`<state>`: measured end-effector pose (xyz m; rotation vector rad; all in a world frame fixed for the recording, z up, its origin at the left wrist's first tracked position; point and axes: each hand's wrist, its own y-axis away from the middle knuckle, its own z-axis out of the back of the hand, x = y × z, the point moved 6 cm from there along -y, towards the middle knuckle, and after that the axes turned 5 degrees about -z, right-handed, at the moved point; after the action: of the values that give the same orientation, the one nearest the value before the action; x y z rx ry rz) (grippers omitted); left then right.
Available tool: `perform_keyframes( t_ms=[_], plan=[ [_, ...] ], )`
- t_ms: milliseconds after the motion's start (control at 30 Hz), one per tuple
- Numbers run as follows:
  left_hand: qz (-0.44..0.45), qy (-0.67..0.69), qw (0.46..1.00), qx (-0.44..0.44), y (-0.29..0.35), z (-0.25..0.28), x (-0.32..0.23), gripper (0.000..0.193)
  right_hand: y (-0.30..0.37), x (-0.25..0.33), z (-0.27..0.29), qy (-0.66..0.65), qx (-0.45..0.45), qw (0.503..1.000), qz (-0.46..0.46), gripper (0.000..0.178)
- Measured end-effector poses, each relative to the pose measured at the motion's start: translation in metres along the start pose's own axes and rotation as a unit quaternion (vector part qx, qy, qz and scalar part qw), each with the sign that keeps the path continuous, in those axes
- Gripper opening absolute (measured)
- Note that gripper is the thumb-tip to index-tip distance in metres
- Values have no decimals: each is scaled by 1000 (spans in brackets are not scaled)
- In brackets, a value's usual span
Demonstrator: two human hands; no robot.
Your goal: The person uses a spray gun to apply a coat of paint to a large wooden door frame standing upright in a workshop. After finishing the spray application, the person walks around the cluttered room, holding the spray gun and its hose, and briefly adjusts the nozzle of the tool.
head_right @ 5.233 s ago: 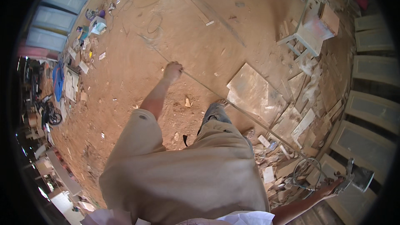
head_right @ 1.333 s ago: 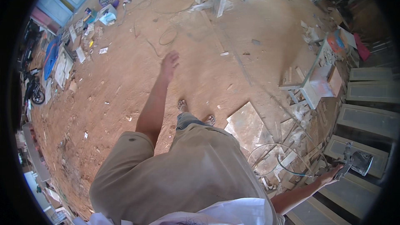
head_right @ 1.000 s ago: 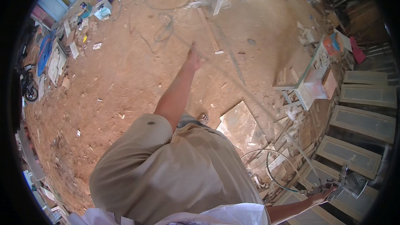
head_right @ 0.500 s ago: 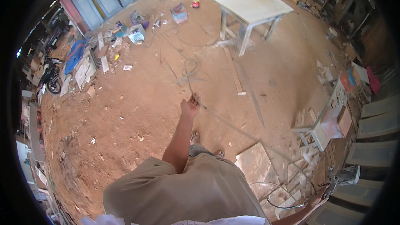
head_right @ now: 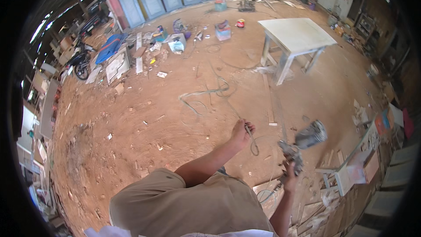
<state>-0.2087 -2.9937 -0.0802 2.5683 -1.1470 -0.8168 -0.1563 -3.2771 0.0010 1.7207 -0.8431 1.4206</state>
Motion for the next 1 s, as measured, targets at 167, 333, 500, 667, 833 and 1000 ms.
perform_keyframes(
  t_ms=[167,333,500,667,833,1000],
  plan=[
    [-21,2,997,78,-2,-38,-36,20,-69,-14,-128,12,122,989,-76,55],
    [30,-202,974,98,-13,-43,-80,20,-95,-6,-209,-140,230,961,-68,67],
    [-80,-445,871,192,-46,-20,-115,40,-107,12,-219,-30,172,980,-94,63],
    [-380,-723,575,52,-93,7,-185,75,-103,50,-219,47,137,989,-30,55],
    [-368,-776,511,28,-162,15,-221,89,-90,64,-236,70,175,980,-58,66],
    [-396,-795,458,23,-198,32,-263,45,-85,67,-251,76,203,974,-59,63]
  ],
)
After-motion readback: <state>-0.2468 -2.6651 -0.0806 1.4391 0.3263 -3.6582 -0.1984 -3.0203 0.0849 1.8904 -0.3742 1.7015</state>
